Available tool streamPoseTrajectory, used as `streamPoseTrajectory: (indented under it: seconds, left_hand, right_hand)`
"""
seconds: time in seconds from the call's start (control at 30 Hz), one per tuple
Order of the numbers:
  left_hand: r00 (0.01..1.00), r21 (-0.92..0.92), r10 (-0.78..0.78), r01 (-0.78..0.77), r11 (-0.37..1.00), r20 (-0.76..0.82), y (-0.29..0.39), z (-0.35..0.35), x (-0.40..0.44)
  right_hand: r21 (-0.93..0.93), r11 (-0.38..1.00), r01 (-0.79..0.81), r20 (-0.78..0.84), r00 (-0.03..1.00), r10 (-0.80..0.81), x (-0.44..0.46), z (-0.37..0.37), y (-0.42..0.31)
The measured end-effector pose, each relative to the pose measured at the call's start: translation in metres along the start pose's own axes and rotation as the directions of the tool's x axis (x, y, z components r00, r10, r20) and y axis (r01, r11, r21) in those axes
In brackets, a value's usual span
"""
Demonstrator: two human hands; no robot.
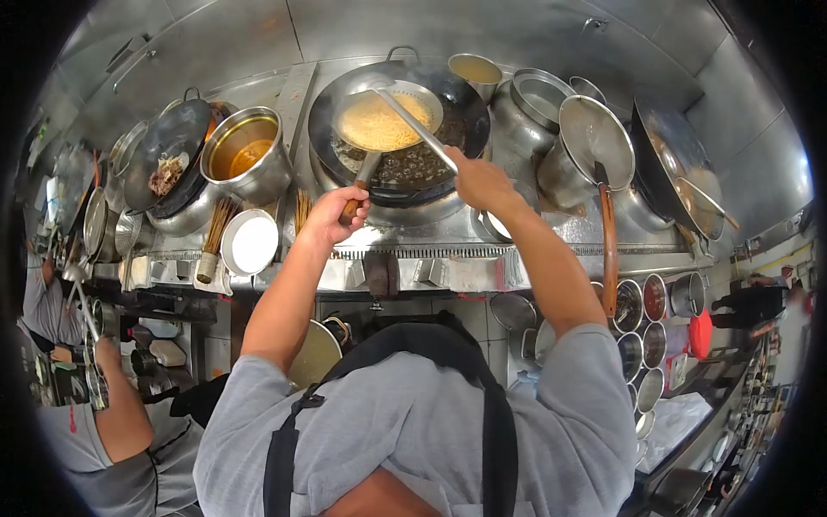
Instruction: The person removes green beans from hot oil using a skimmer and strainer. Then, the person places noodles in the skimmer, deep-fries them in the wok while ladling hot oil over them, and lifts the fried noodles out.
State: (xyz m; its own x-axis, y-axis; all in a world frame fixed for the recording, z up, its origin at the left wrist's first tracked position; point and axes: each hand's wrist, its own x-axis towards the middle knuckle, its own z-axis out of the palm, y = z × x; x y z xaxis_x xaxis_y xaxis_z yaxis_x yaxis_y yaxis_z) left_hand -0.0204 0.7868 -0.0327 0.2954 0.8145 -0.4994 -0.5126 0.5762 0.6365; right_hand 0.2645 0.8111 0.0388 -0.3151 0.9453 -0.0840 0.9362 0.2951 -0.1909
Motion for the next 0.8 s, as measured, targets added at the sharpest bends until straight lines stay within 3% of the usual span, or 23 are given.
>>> streamPoseTrajectory:
  seconds: [0.13,0.27,0.47,0.57,0.8]
  left_hand:
    - [1.0,0.025,-0.017,0.017,1.0,-0.013,0.003,0.0,-0.003]
    - [0.999,-0.004,-0.014,0.014,1.0,-0.031,0.004,0.005,-0.009]
    - [0.999,0.046,-0.045,0.045,0.998,-0.009,0.004,0.0,-0.001]
    - [0.999,0.037,-0.031,0.031,0.999,-0.015,0.005,-0.002,-0.003]
    - [0.999,0.037,-0.042,0.041,0.998,0.009,0.005,-0.003,-0.002]
  right_hand:
    - [-0.084,0.996,-0.027,0.081,0.996,0.034,-0.001,0.002,0.008]
    - [-0.169,0.98,0.107,-0.067,0.991,-0.12,-0.026,0.013,0.043]
    - [-0.239,0.963,0.127,-0.106,0.982,-0.156,-0.012,0.019,0.031]
    - [-0.33,0.936,0.12,0.0,0.992,-0.127,-0.034,0.011,0.053]
    - [-0.365,0.921,0.134,-0.079,0.982,-0.174,-0.035,0.012,0.051]
